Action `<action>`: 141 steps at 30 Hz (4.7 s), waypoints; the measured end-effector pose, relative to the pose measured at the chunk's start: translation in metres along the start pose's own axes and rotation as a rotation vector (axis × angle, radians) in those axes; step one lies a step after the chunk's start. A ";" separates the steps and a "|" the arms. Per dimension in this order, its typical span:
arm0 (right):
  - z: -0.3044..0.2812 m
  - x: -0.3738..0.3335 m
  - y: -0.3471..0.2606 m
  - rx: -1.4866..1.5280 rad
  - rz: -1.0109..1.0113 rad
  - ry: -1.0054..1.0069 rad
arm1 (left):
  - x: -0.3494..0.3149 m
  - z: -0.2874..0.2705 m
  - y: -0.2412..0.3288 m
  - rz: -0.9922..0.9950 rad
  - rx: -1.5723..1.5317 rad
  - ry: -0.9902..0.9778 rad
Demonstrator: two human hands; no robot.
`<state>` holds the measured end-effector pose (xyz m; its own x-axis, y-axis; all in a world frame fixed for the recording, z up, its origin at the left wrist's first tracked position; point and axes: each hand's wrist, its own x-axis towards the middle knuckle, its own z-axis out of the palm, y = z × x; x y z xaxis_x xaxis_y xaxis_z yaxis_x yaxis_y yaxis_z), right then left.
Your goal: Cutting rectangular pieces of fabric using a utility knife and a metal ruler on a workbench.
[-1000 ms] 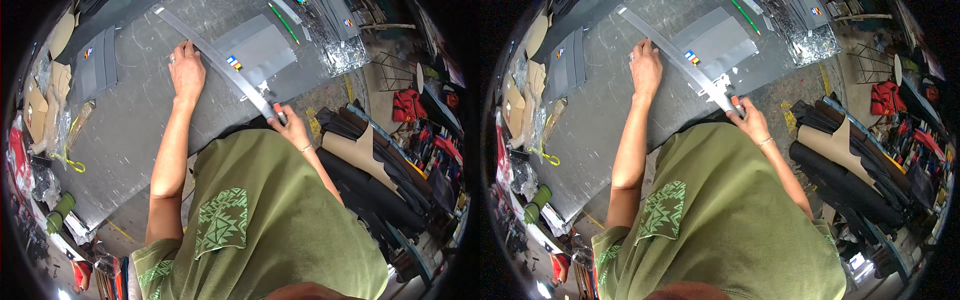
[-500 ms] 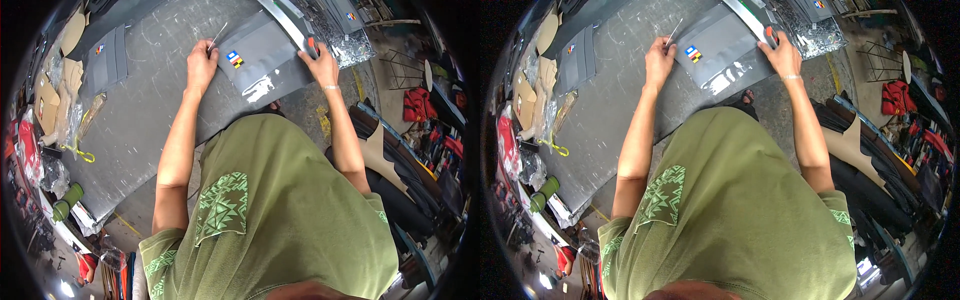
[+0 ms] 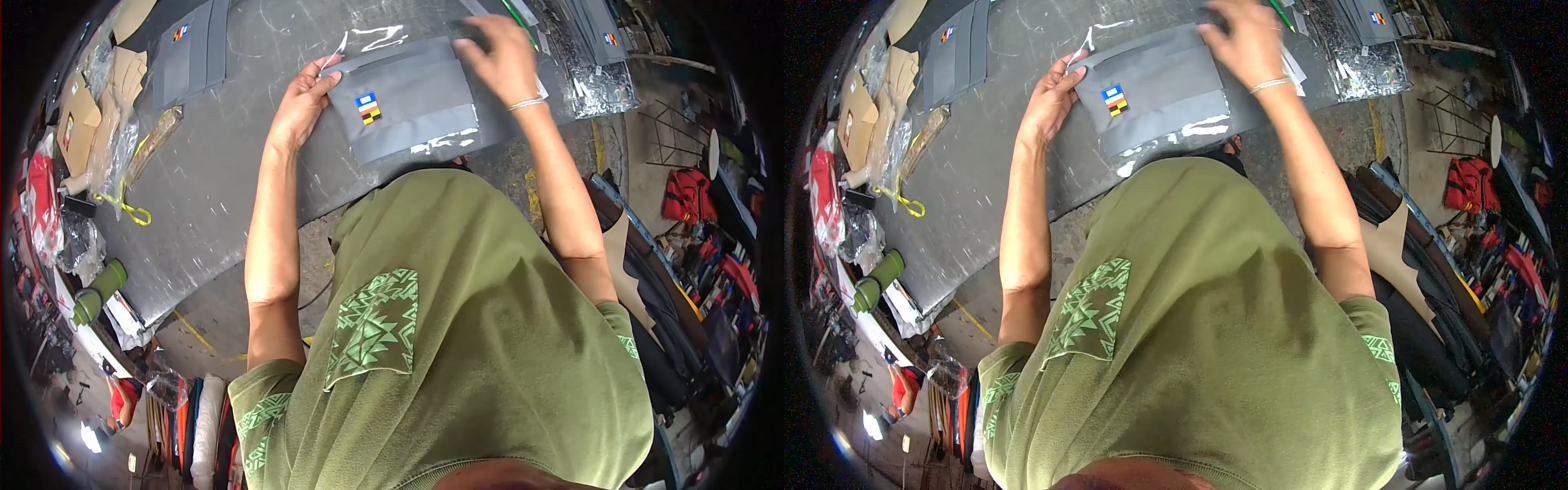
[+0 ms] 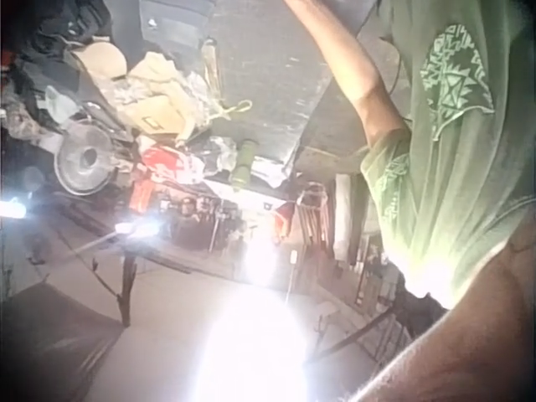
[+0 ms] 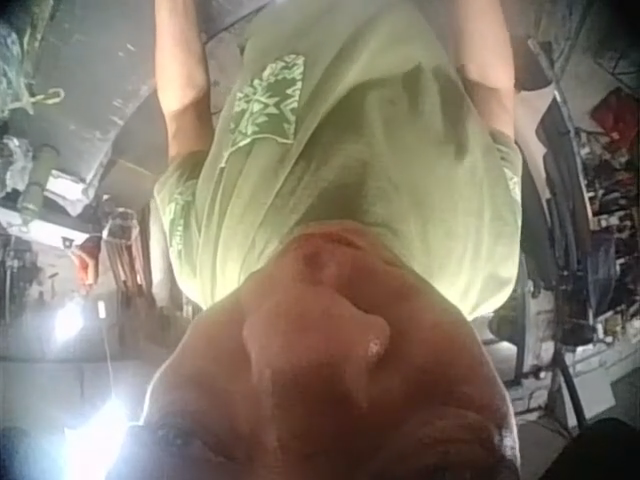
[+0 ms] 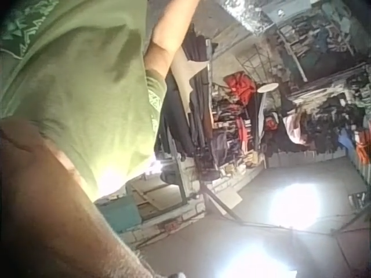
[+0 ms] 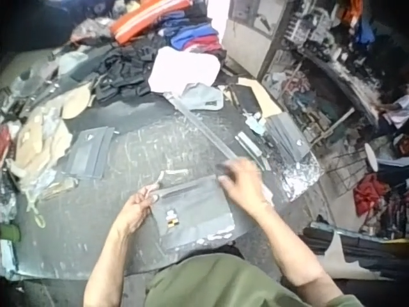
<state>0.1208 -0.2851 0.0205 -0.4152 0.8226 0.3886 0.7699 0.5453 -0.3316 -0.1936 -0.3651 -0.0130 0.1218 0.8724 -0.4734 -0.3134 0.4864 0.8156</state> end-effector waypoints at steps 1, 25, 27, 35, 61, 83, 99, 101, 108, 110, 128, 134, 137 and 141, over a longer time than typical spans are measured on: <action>0.017 0.001 -0.011 0.248 -0.008 -0.112 | 0.003 -0.001 -0.001 0.000 -0.001 -0.007; 0.097 -0.005 -0.008 0.668 0.375 0.233 | 0.010 0.022 -0.023 0.050 0.131 0.026; 0.069 0.011 -0.023 1.666 0.971 0.500 | -0.002 0.009 -0.035 0.154 0.262 0.121; 0.025 -0.021 0.033 1.485 0.931 0.716 | -0.002 -0.006 -0.039 0.103 0.478 0.174; -0.069 0.101 0.047 1.001 0.539 0.191 | -0.057 0.002 -0.052 0.059 0.105 0.349; -0.018 0.032 0.152 0.181 0.334 -0.609 | -0.125 0.034 -0.093 -0.292 0.111 0.290; -0.013 -0.015 0.106 -0.009 0.439 -0.673 | -0.120 -0.031 -0.057 -0.066 0.288 0.452; -0.015 -0.022 0.115 0.098 0.281 -0.550 | -0.120 -0.035 -0.060 -0.072 0.303 0.448; -0.117 -0.006 0.087 0.688 0.645 -0.364 | -0.124 -0.047 -0.060 -0.057 0.315 0.507; -0.127 -0.031 0.125 1.098 0.729 -0.088 | -0.120 -0.049 -0.057 -0.024 0.326 0.511; -0.047 -0.152 0.041 2.513 0.865 -0.113 | 0.032 0.136 -0.066 0.549 1.557 0.601; -0.082 -0.134 0.080 1.269 0.714 -0.307 | 0.007 0.156 -0.075 0.705 1.663 0.152; -0.082 -0.125 0.111 0.987 0.624 -0.359 | -0.012 0.152 -0.076 0.696 1.535 0.219; -0.086 -0.113 0.120 0.799 0.612 -0.374 | -0.033 0.151 -0.090 0.511 1.395 0.496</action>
<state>0.3014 -0.3265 0.0110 -0.2929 0.9149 -0.2777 0.4137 -0.1405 -0.8995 -0.0273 -0.4308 -0.0205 -0.1190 0.9867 0.1103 0.8976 0.0595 0.4367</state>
